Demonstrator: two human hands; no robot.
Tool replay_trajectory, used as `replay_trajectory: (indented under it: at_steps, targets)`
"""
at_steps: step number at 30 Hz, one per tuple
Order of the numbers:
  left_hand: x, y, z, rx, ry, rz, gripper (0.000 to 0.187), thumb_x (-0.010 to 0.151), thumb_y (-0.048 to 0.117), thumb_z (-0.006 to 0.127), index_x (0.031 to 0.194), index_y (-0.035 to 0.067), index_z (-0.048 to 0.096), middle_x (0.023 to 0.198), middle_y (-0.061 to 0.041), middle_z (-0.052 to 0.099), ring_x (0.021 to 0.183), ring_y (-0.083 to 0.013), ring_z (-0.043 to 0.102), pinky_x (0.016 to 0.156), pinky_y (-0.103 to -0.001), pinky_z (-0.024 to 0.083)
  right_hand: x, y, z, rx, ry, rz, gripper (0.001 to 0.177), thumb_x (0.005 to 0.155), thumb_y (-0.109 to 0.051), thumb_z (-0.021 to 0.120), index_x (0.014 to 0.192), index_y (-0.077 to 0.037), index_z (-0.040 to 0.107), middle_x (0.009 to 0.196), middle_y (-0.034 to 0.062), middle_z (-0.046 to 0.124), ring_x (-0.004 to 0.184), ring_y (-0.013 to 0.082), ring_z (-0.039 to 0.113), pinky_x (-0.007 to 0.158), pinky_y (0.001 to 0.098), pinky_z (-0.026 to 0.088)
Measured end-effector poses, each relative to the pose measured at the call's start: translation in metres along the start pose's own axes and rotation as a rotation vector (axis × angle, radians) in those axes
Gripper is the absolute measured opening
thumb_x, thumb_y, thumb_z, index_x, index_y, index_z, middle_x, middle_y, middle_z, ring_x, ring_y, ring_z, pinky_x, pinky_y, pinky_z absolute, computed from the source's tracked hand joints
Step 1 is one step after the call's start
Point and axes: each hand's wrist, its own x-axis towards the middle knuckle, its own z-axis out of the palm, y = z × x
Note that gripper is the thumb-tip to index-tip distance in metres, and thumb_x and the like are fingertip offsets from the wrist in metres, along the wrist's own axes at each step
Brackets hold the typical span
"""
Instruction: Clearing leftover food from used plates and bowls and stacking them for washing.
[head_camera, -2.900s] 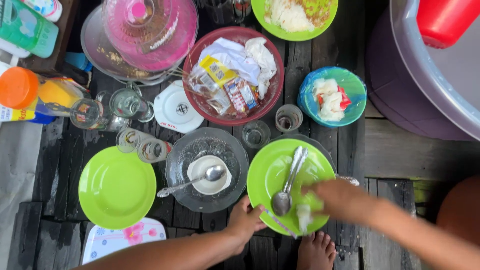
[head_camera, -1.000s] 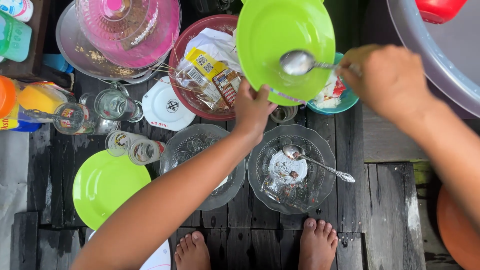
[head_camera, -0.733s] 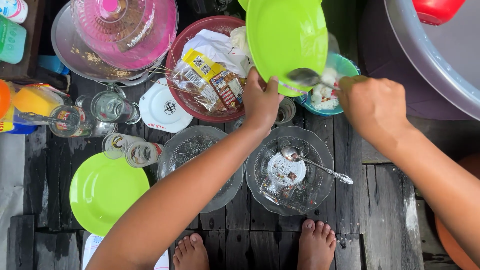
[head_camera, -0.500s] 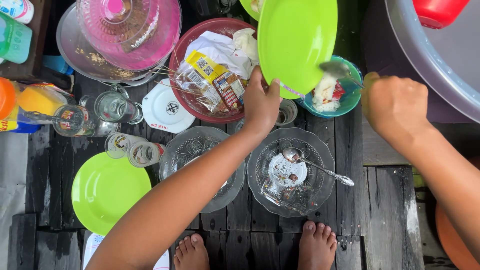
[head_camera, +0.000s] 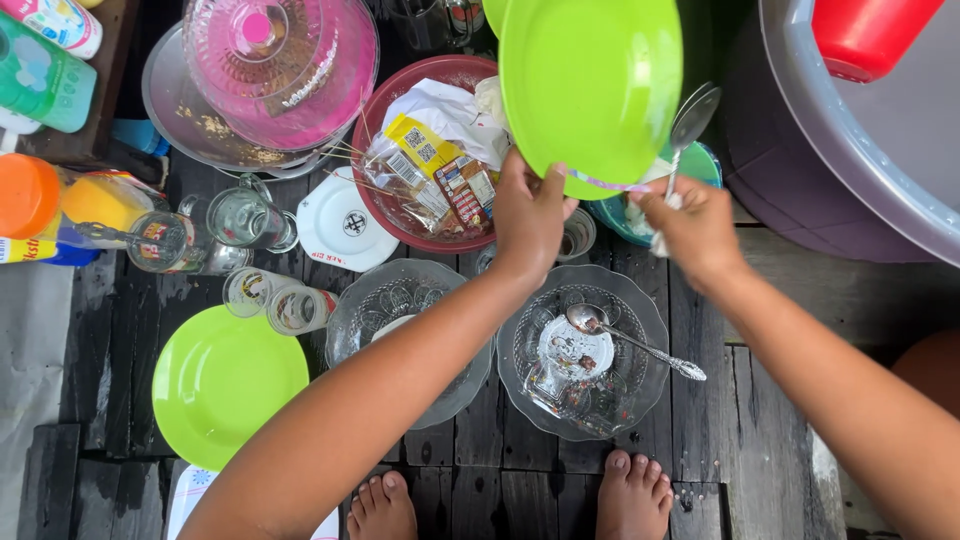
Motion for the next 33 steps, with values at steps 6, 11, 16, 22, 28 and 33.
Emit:
replay_trajectory:
  at_steps: [6,11,16,22,28,33]
  targets:
    - [0.019,0.002,-0.045,-0.157,0.065,0.056,0.031,0.102,0.010,0.055,0.130,0.007,0.044,0.118,-0.007,0.057,0.110,-0.0183,0.065,0.093,-0.041,0.061,0.021,0.012,-0.056,-0.677,0.229,-0.098,0.024,0.091,-0.027,0.084,0.102,-0.007,0.078,0.078,0.0118,0.071,0.066,0.0189,0.066,0.066,0.0351,0.052]
    - [0.016,0.022,-0.082,-0.138,0.133,-0.002,0.029,0.102,0.010,0.053,0.129,0.008,0.045,0.119,-0.007,0.059,0.112,-0.0194,0.065,0.092,-0.041,0.059,0.027,0.021,-0.083,-0.995,0.290,-0.338,0.079,0.059,-0.041,0.099,0.116,0.003,0.066,0.084,0.0210,0.071,0.076,0.0348,0.070,0.071,0.0452,0.055]
    - [0.005,0.019,-0.104,-0.089,0.134,-0.146,0.027,0.102,0.009,0.055,0.128,0.005,0.048,0.111,-0.010,0.058,0.097,-0.0221,0.066,0.090,-0.045,0.064,0.039,0.027,-0.093,-1.150,-0.010,-0.120,0.086,0.078,-0.044,0.087,0.153,-0.012,0.061,0.105,0.0246,0.076,0.103,0.0398,0.075,0.099,0.0457,0.056]
    - [-0.008,0.008,-0.107,-0.146,0.074,-0.205,0.028,0.101,0.007,0.053,0.128,0.004,0.045,0.116,-0.011,0.061,0.105,-0.0244,0.070,0.093,-0.043,0.058,0.024,-0.038,-0.066,-0.917,-0.193,-0.216,0.120,0.068,-0.052,0.095,0.153,0.007,0.033,0.111,0.0309,0.066,0.105,0.0404,0.068,0.093,0.0452,0.050]
    - [-0.017,0.013,-0.103,-0.115,-0.042,-0.246,0.032,0.102,0.010,0.051,0.133,0.007,0.045,0.118,-0.009,0.065,0.107,-0.0226,0.069,0.096,-0.043,0.062,-0.006,-0.104,-0.006,-0.791,-0.179,-0.054,0.057,0.094,-0.041,0.068,0.137,-0.008,0.053,0.088,0.0180,0.074,0.080,0.0280,0.073,0.073,0.0401,0.053]
    - [-0.025,0.025,-0.122,-0.178,-0.110,-0.225,0.034,0.103,0.015,0.053,0.136,0.009,0.046,0.123,-0.009,0.064,0.109,-0.0235,0.070,0.097,-0.044,0.060,-0.014,-0.122,0.028,-0.821,-0.245,-0.182,0.035,0.096,-0.027,0.067,0.125,-0.008,0.061,0.077,0.0164,0.071,0.067,0.0236,0.068,0.062,0.0389,0.050]
